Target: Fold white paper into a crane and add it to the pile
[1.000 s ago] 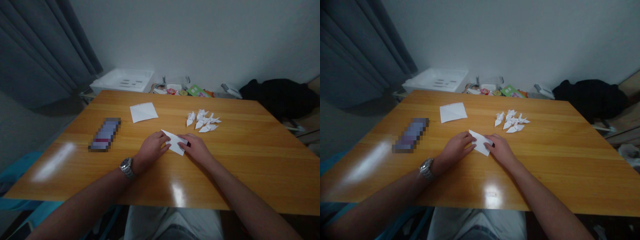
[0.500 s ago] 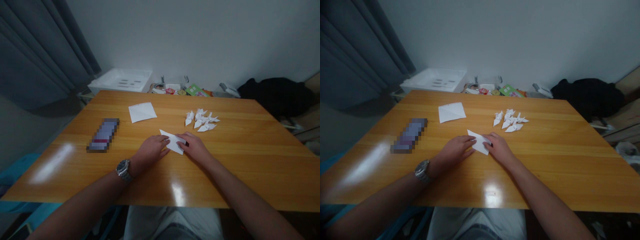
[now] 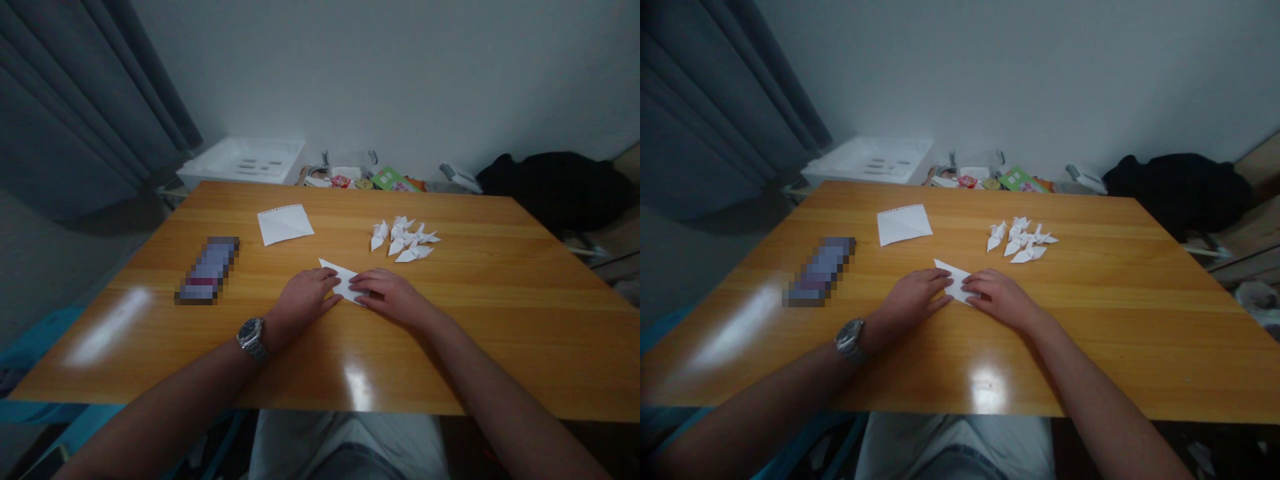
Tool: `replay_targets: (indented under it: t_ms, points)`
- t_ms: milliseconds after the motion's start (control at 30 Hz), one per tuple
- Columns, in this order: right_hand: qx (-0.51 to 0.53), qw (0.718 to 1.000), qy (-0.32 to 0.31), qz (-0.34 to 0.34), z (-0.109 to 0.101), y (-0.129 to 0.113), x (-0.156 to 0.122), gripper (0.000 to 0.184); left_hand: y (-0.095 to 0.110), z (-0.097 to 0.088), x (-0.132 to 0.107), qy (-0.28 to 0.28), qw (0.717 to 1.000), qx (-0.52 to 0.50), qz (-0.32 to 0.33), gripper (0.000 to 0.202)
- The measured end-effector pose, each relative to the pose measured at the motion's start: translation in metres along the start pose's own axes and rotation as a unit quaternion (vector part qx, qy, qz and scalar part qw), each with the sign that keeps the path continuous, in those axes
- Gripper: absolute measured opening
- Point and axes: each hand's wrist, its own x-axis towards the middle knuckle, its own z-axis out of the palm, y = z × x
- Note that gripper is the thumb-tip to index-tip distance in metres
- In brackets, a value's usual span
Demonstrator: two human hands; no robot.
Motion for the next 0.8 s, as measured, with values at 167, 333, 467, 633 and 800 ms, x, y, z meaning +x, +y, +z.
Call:
replay_targets:
  t_ms: [167, 333, 467, 633, 800]
  points:
    - [0.005, 1.000, -0.013, 0.008, -0.003, 0.000, 0.000, 0.026, 0.000, -0.001, 0.002, -0.004, 1.000, -0.004, 0.000, 0.033]
    - [0.012, 0.999, -0.027, 0.020, -0.008, -0.003, -0.001, 0.028, 0.000, -0.002, 0.003, -0.016, 1.000, 0.006, 0.005, 0.031]
    - [0.029, 0.998, -0.055, 0.018, -0.012, -0.004, -0.003, 0.040, 0.000, -0.003, 0.003, -0.019, 1.000, 0.013, 0.002, 0.032]
    - [0.051, 0.996, -0.047, 0.051, -0.014, -0.005, -0.006, 0.041, 0.000, -0.003, 0.003, -0.018, 1.000, 0.012, 0.002, 0.034]
    - [0.062, 0.995, -0.061, 0.043, -0.017, -0.006, -0.007, 0.033, 0.002, -0.003, 0.003, -0.007, 1.000, 0.011, -0.003, 0.033]
